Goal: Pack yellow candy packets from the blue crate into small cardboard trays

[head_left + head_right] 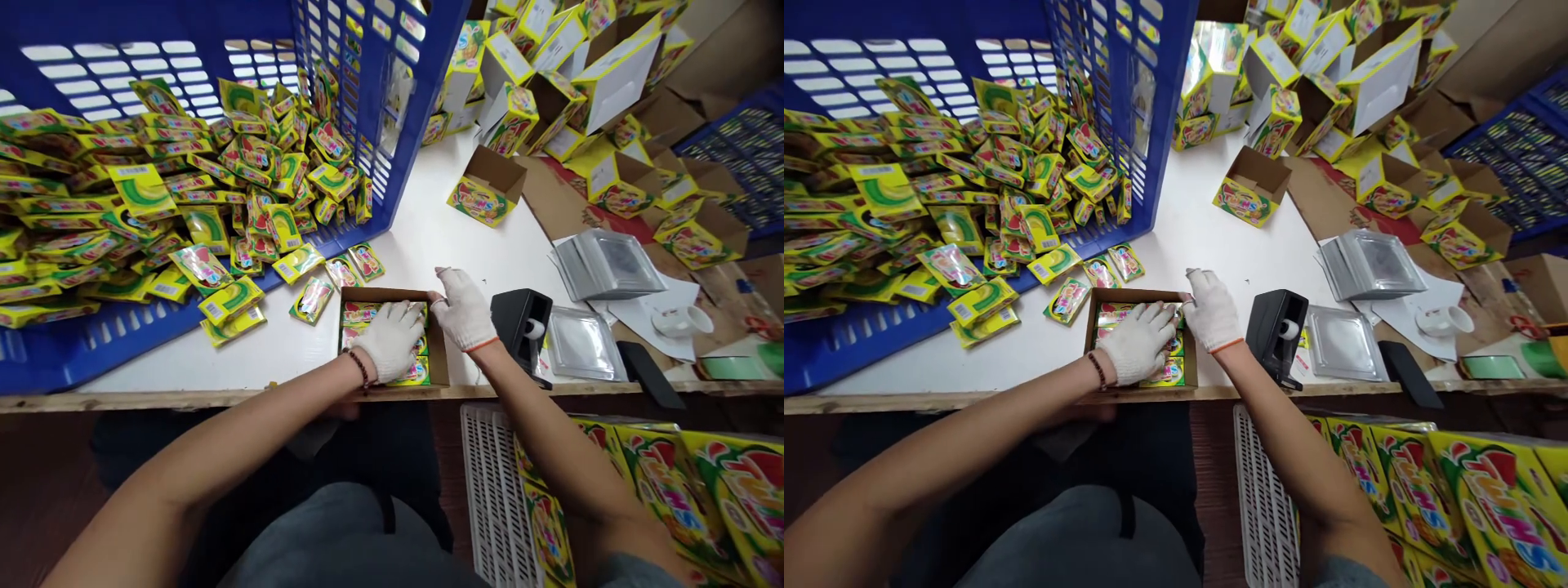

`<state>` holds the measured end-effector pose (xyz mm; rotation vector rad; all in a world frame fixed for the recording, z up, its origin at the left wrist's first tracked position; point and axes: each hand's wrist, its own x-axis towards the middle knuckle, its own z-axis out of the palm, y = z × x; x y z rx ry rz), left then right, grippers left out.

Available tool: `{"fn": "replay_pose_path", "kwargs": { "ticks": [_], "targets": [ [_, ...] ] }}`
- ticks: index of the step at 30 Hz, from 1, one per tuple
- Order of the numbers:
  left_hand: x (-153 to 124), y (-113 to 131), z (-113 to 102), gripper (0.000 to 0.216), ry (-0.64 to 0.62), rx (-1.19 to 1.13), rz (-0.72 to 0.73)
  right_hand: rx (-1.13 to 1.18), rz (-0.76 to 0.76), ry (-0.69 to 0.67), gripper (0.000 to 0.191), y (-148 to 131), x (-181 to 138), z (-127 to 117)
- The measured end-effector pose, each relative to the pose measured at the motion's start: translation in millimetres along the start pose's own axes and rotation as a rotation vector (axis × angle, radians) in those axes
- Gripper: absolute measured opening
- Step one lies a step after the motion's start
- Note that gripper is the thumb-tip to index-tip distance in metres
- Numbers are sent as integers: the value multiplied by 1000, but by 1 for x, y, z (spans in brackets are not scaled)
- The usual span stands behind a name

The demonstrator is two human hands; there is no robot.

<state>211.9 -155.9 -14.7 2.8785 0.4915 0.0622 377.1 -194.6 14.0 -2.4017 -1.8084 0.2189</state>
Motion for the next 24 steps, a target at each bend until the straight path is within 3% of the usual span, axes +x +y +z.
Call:
{"fn": "replay_pose_path", "kwargs": {
  "ticks": [4,7,11,13,15,17,18,20,22,24],
  "targets": [
    [23,-14,26,58,-99,-23,4,310,49,-110,42,12,0,23],
    [29,-17,36,63,-162,-58,-5,414,88,3,38,9,-3,40],
    [21,-15,17,58,-251,-168,20,516,93,158,34,9,-8,54],
    [8,-20,-2,41,-180,-251,25,538,75,189,34,14,-9,61],
    [-13,-32,-17,25,48,-271,-102,534,58,192,34,18,-7,67],
    [-39,-51,-24,20,298,-198,-402,515,39,202,34,20,-5,70],
    [-52,-62,-23,20,358,-147,-569,493,27,226,33,20,-4,69],
    [-73,-84,-16,32,327,-76,-820,420,7,323,34,17,-5,61],
    [-87,-101,-4,43,256,-86,-902,352,-15,448,36,7,-9,45],
    [-91,-104,5,44,352,-150,-928,377,-63,485,34,-10,-17,27]
  ]
}}
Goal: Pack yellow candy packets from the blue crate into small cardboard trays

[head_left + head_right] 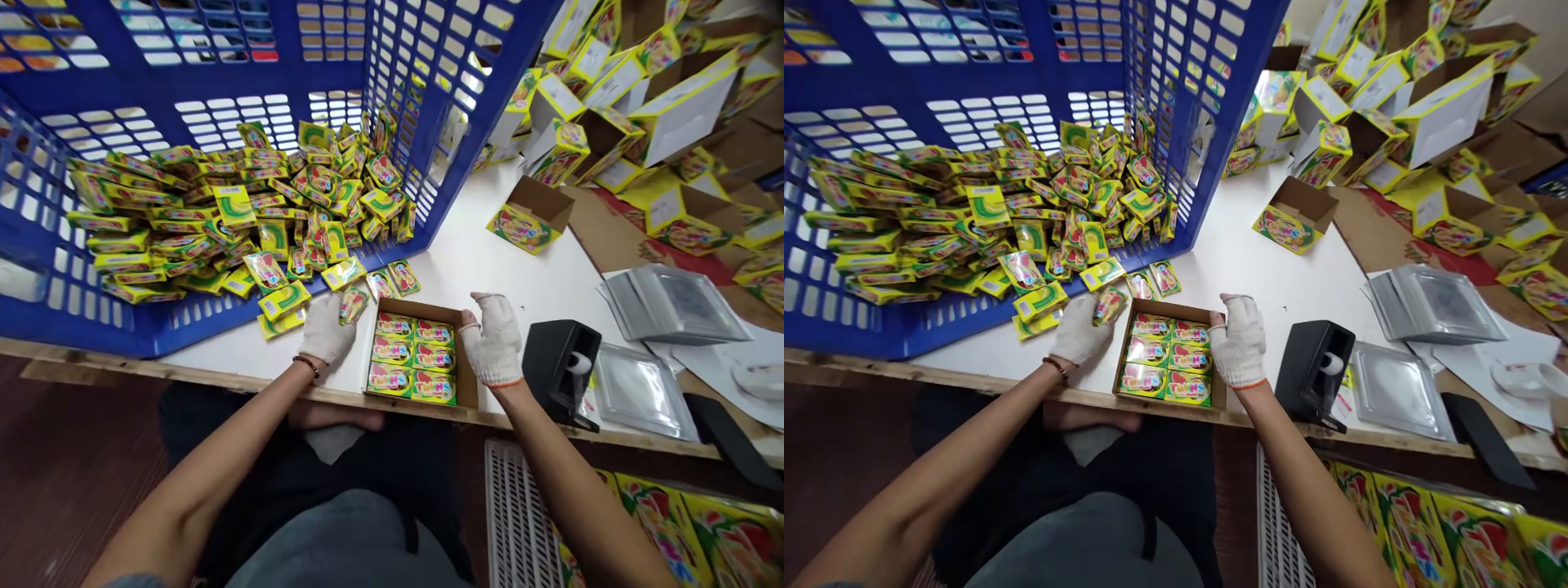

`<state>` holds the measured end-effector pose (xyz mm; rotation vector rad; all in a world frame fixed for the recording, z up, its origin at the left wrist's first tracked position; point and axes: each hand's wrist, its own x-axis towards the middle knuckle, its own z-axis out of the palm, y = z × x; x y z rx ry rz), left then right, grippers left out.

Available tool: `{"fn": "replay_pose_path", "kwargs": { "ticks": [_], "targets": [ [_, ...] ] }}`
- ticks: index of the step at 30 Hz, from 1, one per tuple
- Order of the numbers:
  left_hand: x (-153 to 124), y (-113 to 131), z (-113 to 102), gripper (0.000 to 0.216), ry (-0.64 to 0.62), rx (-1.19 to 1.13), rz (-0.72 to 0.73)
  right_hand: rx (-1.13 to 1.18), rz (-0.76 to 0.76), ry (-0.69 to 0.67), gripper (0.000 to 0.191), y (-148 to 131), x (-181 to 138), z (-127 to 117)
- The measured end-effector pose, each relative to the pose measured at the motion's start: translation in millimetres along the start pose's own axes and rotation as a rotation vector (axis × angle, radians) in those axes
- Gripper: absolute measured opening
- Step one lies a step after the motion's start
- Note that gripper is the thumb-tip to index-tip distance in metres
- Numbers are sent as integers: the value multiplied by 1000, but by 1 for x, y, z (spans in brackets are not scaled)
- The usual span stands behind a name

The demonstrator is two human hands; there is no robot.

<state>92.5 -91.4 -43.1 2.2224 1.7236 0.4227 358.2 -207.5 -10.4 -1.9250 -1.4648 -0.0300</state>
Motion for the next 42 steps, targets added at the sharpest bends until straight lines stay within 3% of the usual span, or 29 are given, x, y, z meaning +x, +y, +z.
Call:
{"fn": "replay_pose_path", "kwargs": {
  "ticks": [3,5,7,9,11,14,16,20,22,28,31,34,38,42],
  "targets": [
    [-18,14,3,57,257,-206,48,274,45,-222,33,-42,-3,-2],
    [-38,30,2,64,346,-305,212,505,103,-396,38,-68,-10,7],
    [-55,41,-1,69,291,-377,416,652,142,-447,45,-83,-16,16],
    [-63,36,-6,73,199,-394,544,658,164,-440,45,-85,-20,18],
    [-58,12,-17,67,190,-321,511,573,153,-512,43,-75,-19,15],
    [-33,-43,-43,44,286,-76,229,389,59,-763,37,-55,-14,11],
    [-14,-77,-56,43,229,84,94,228,19,-934,35,-48,-13,15],
    [7,-109,-63,6,27,87,185,-92,-29,-1141,40,-60,-21,35],
    [6,-112,-62,3,32,17,189,-171,-43,-1123,39,-71,-26,42],
    [-7,-90,-52,25,228,-464,-131,-272,-243,-1058,30,-76,-34,45],
    [-24,-54,-43,42,151,-1043,-261,-134,-262,-1064,26,-72,-31,44],
    [-46,-8,-35,52,-5,-1299,-234,197,-165,-857,28,-78,-28,37],
    [-61,27,-34,35,-57,-1043,21,612,74,-585,38,-93,-17,23],
    [-57,7,-34,35,120,-442,175,606,132,-541,41,-77,5,19]
  ]
}}
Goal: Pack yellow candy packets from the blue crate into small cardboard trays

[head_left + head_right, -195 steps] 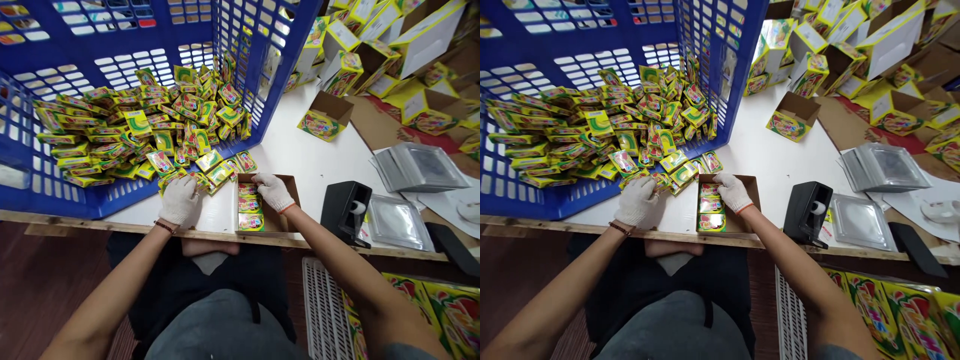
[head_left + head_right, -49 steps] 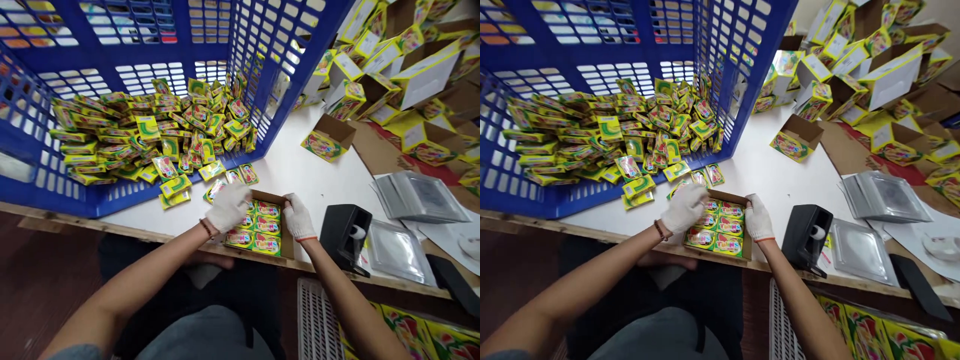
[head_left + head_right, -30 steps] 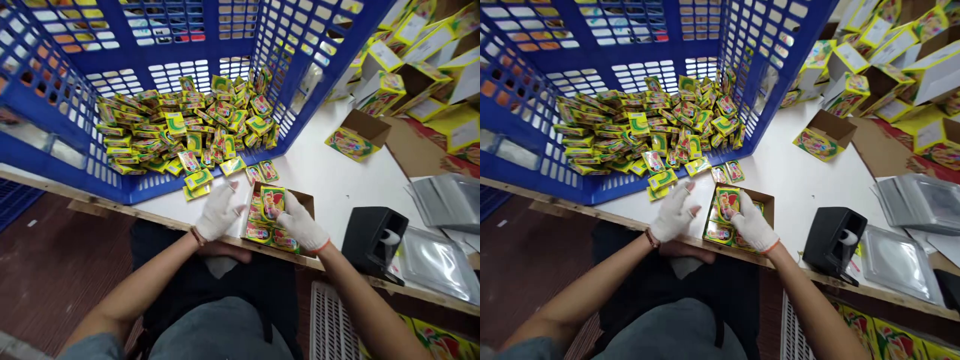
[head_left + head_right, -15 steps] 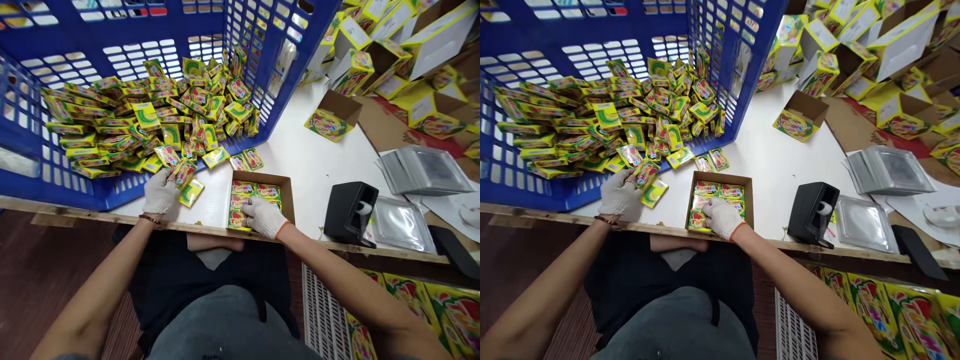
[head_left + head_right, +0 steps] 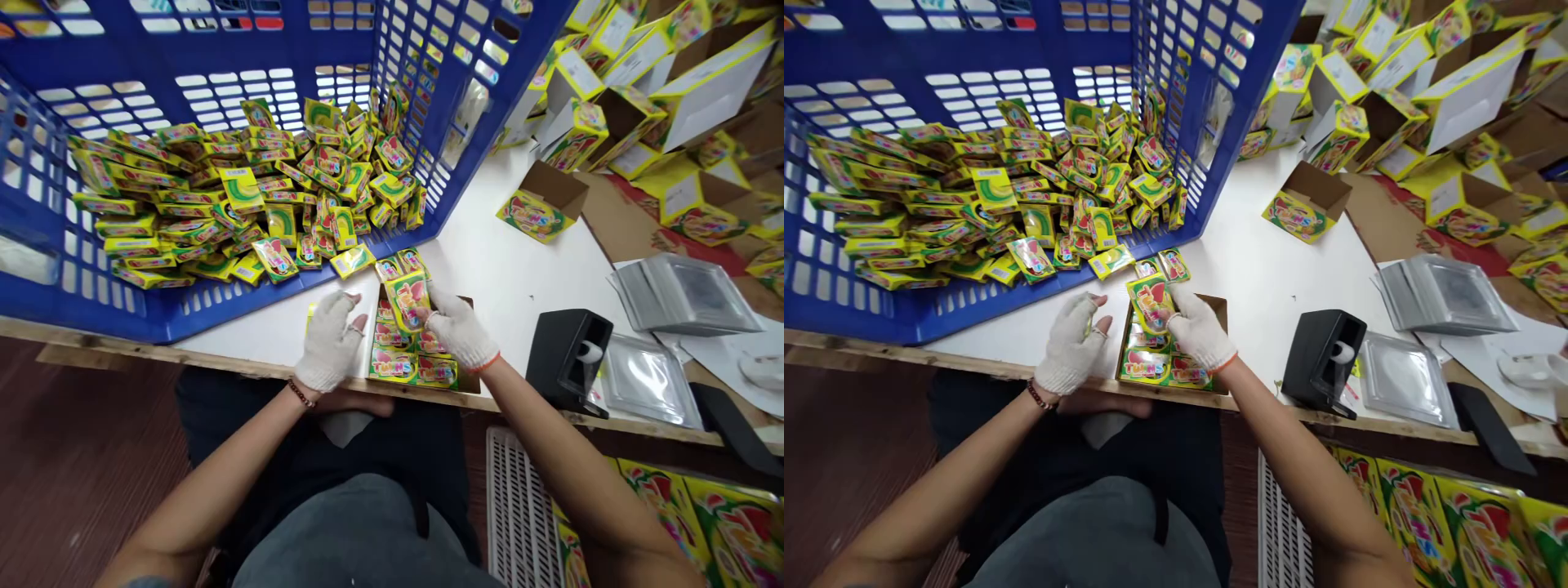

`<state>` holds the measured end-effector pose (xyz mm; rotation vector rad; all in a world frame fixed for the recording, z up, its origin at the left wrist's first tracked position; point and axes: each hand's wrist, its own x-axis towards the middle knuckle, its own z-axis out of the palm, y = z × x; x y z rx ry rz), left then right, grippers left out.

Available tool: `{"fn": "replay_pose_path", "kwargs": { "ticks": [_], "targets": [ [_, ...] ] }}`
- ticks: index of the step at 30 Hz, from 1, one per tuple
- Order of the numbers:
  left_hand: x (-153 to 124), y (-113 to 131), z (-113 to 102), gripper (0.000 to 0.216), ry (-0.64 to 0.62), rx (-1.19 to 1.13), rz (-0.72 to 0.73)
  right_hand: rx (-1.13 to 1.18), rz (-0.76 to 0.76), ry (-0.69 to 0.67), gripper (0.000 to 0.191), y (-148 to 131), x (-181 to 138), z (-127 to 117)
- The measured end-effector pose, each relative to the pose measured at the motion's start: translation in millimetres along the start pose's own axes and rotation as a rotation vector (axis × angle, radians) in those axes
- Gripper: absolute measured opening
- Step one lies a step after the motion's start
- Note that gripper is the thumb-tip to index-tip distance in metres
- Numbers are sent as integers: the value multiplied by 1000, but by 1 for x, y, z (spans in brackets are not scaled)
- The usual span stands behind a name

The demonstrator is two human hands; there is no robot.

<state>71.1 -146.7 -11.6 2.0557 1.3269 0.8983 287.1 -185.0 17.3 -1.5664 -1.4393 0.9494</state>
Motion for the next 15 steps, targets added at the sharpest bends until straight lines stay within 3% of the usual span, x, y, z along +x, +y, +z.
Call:
{"fn": "replay_pose_path", "kwargs": {
  "ticks": [4,7,10,13,15],
  "targets": [
    [-5,-33,-8,74,-28,498,-168,-148,25,-165,34,32,19,-9],
    [-9,-48,-8,85,-132,628,-283,-226,71,-263,25,54,30,6],
    [-10,-58,-6,71,-128,545,-329,-300,79,-321,23,64,34,24],
    [-9,-63,-7,65,-17,247,-332,-462,79,-271,18,61,32,35],
    [-10,-60,-8,67,35,18,-257,-575,59,-233,17,56,29,37]
  ]
}}
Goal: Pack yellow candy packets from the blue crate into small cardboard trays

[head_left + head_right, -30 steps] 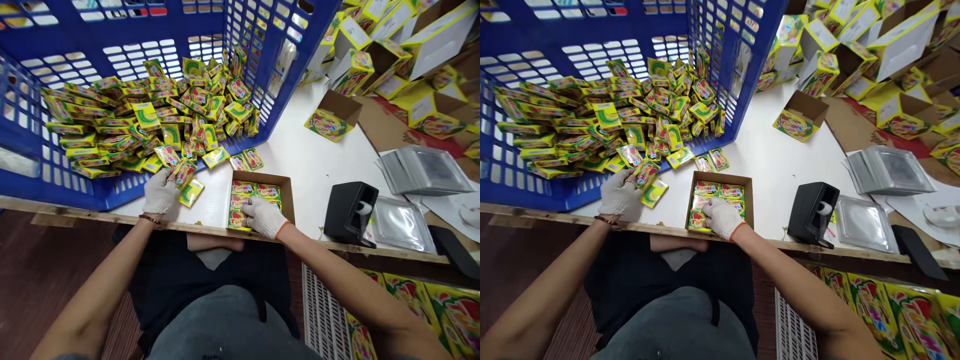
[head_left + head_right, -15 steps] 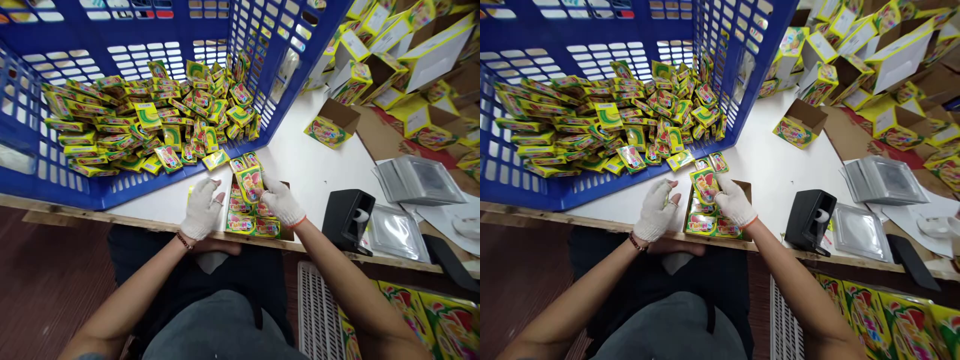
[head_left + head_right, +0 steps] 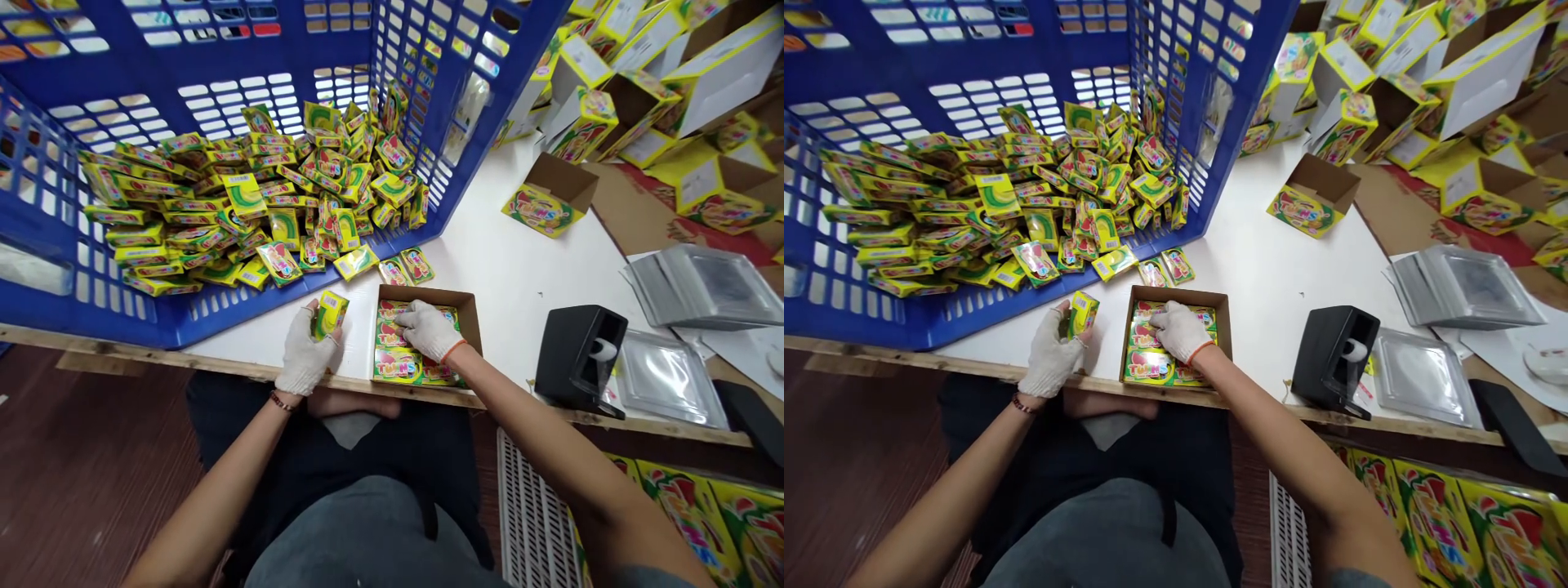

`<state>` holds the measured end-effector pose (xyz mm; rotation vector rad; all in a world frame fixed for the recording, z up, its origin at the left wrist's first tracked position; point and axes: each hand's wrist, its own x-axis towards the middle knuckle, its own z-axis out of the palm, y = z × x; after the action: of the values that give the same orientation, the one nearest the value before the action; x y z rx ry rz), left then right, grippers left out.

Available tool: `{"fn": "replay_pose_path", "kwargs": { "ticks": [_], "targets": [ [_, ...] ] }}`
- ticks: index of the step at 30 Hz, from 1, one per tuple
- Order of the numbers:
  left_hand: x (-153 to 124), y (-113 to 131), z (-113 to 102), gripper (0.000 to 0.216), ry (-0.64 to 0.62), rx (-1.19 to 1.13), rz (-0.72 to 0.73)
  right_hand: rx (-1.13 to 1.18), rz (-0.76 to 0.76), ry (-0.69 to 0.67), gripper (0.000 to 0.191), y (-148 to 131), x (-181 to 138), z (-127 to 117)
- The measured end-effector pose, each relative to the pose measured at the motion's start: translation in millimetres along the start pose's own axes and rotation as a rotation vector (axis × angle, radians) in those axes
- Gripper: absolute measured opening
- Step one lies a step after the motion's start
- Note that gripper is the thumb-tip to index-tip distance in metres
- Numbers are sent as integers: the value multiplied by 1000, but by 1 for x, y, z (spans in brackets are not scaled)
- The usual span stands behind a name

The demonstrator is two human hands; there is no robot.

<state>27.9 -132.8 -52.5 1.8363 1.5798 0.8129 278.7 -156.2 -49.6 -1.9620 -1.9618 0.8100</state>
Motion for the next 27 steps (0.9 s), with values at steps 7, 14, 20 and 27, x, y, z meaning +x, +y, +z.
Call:
{"fn": "replay_pose_path", "kwargs": {
  "ticks": [7,14,20,27],
  "targets": [
    [-7,54,0,63,1,-70,479,302,-98,157,34,-12,-13,-28],
    [9,112,6,47,-354,-404,411,288,-397,330,50,-31,-44,-95],
    [26,115,8,35,-219,-289,310,31,-297,299,25,-18,-34,-84],
    [-15,104,22,28,-421,438,811,119,-124,226,26,16,4,-24]
  ]
}}
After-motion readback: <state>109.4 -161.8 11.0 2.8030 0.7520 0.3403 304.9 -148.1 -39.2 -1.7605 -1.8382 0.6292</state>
